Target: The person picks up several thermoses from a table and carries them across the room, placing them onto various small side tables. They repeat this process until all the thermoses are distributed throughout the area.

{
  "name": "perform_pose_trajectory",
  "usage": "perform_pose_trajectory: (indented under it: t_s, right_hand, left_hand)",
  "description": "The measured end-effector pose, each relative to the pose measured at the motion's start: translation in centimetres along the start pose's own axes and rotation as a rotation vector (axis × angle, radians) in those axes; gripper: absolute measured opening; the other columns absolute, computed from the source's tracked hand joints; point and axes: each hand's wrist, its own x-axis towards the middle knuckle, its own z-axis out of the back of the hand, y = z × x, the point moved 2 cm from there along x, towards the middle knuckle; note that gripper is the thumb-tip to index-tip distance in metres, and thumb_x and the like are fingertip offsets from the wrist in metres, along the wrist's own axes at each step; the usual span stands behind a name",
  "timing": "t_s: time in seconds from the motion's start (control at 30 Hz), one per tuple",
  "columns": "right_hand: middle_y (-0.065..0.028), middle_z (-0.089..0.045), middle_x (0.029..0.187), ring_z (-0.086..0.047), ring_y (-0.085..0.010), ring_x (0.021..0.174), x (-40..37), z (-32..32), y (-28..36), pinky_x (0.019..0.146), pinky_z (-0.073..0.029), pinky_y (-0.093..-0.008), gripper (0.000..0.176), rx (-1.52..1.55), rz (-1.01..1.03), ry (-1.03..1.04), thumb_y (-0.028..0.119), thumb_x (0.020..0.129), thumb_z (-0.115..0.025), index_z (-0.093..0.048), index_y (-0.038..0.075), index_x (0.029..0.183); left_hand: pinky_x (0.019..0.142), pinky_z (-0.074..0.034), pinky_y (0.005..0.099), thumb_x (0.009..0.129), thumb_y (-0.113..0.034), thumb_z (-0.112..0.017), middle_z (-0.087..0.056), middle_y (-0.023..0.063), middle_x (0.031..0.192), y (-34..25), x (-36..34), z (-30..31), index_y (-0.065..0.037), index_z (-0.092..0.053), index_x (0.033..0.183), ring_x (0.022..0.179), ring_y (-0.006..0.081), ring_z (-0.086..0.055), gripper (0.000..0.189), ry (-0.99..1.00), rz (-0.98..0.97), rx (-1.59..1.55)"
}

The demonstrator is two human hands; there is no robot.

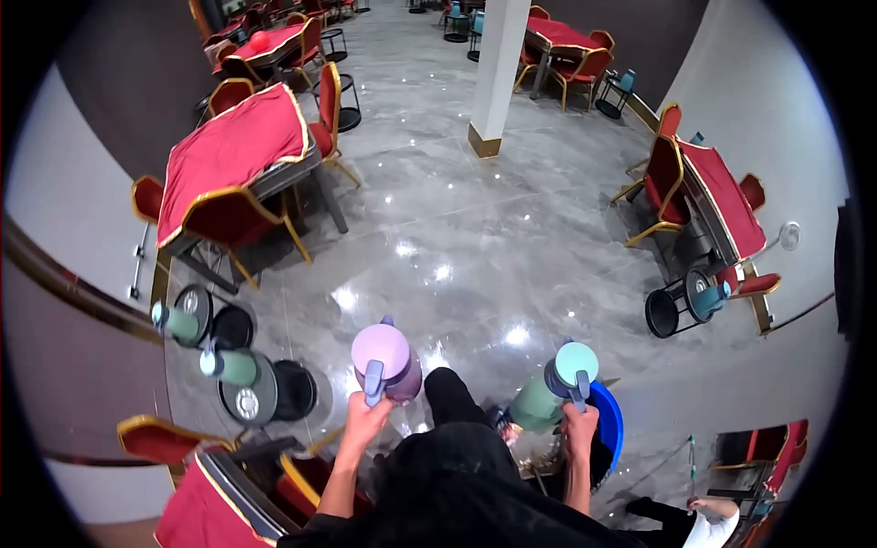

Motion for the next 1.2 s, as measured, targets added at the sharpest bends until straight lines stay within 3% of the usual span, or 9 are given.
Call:
perform_pose_trajectory:
  t_s: [0.17, 0.33, 0.37, 0.43, 0.67, 0.77, 1.0, 1.1, 1.2]
  right_hand:
    - [0.0035, -0.042, 0.048, -0.037, -0.0070, 0.040, 17.0, -9.4, 0.8, 0.038, -0.026, -0.0271, 0.022, -0.163, 0.015, -0.098, 0.008, 0.067, -0.063, -0.047, 0.005, 0.053]
    - [0.0010, -0.041, 0.046, -0.036, -0.0090, 0.034, 33.0, -21.9, 7.9, 0.034, -0.025, -0.0273, 0.019, -0.107, -0.053, -0.180, 0.007, 0.069, -0.061, -0.047, 0.007, 0.056]
    - [0.0010, -0.040, 0.045, -0.036, -0.0093, 0.034, 37.4, -28.7, 14.4, 0.034, -0.024, -0.0266, 0.018, 0.043, -0.125, -0.101, 0.006, 0.069, -0.061, -0.048, 0.006, 0.057]
    - [0.0007, -0.041, 0.046, -0.036, -0.0092, 0.034, 42.5, -35.7, 19.1, 0.034, -0.023, -0.0259, 0.017, 0.066, -0.120, -0.040, 0.005, 0.068, -0.061, -0.048, 0.006, 0.057]
    - [0.0010, -0.041, 0.045, -0.035, -0.0089, 0.033, 66.4, -55.7, 29.7, 0.034, -0.024, -0.0259, 0.021, -0.011, -0.071, 0.110, 0.003, 0.069, -0.061, -0.047, 0.006, 0.054]
    - [0.0013, -0.041, 0.044, -0.034, -0.0085, 0.033, 75.2, -64.4, 34.8, 0.034, -0.024, -0.0260, 0.022, -0.034, -0.021, 0.105, 0.004, 0.069, -0.060, -0.046, 0.007, 0.053]
    - [0.0016, -0.040, 0.046, -0.035, -0.0077, 0.035, 93.0, -80.3, 47.9, 0.034, -0.025, -0.0249, 0.017, -0.049, 0.021, -0.016, 0.005, 0.069, -0.059, -0.047, 0.004, 0.057]
    - [0.0014, -0.040, 0.046, -0.035, -0.0081, 0.035, 102.1, -88.2, 51.5, 0.034, -0.026, -0.0250, 0.017, -0.060, 0.008, -0.029, 0.005, 0.069, -0.058, -0.046, 0.004, 0.057]
    - [0.0013, -0.040, 0.046, -0.035, -0.0087, 0.034, 112.2, -96.7, 55.6, 0.033, -0.025, -0.0255, 0.018, -0.005, -0.011, 0.001, 0.004, 0.068, -0.059, -0.045, 0.005, 0.056]
  left_hand:
    - [0.038, -0.024, 0.0253, 0.074, 0.000, -0.057, -0.042, -0.0011, 0.047, -4.4, 21.2, 0.9, -0.008, -0.044, 0.054, 0.038, 0.0074, -0.036, 0.025, -0.043, 0.059, -0.155]
    - [0.037, -0.024, 0.0253, 0.074, 0.001, -0.057, -0.042, -0.0005, 0.045, -10.5, 38.9, 1.0, -0.007, -0.045, 0.054, 0.036, 0.0081, -0.036, 0.024, -0.192, 0.116, -0.188]
    - [0.037, -0.023, 0.0256, 0.075, 0.001, -0.056, -0.041, -0.0005, 0.045, -13.7, 44.4, 1.7, -0.008, -0.044, 0.054, 0.035, 0.0081, -0.035, 0.026, -0.272, 0.124, -0.206]
    - [0.036, -0.022, 0.0253, 0.075, 0.001, -0.055, -0.039, -0.0008, 0.044, -16.1, 50.2, 3.2, -0.009, -0.042, 0.053, 0.035, 0.0079, -0.034, 0.027, -0.279, 0.115, -0.253]
    - [0.036, -0.029, 0.0251, 0.072, 0.001, -0.056, -0.045, -0.0012, 0.048, -25.1, 77.5, 2.7, -0.005, -0.048, 0.056, 0.039, 0.0074, -0.040, 0.019, -0.370, 0.133, -0.032]
    - [0.036, -0.030, 0.0255, 0.072, 0.000, -0.056, -0.045, -0.0011, 0.048, -27.6, 91.1, 4.2, -0.004, -0.049, 0.056, 0.039, 0.0083, -0.041, 0.018, -0.367, 0.200, -0.142]
    - [0.039, -0.031, 0.0257, 0.075, -0.009, -0.062, -0.045, -0.0030, 0.046, -41.8, 121.4, 2.6, -0.006, -0.048, 0.054, 0.041, 0.0065, -0.041, 0.025, -0.219, 0.018, 0.143]
    - [0.038, -0.026, 0.0245, 0.076, -0.004, -0.059, -0.042, -0.0034, 0.049, -46.5, 134.4, 2.4, -0.010, -0.043, 0.055, 0.041, 0.0049, -0.038, 0.028, -0.166, 0.038, -0.170]
    - [0.038, -0.025, 0.0241, 0.076, -0.002, -0.059, -0.038, -0.0046, 0.049, -49.9, 148.2, 3.0, -0.011, -0.042, 0.056, 0.040, 0.0046, -0.035, 0.029, -0.190, 0.025, -0.227]
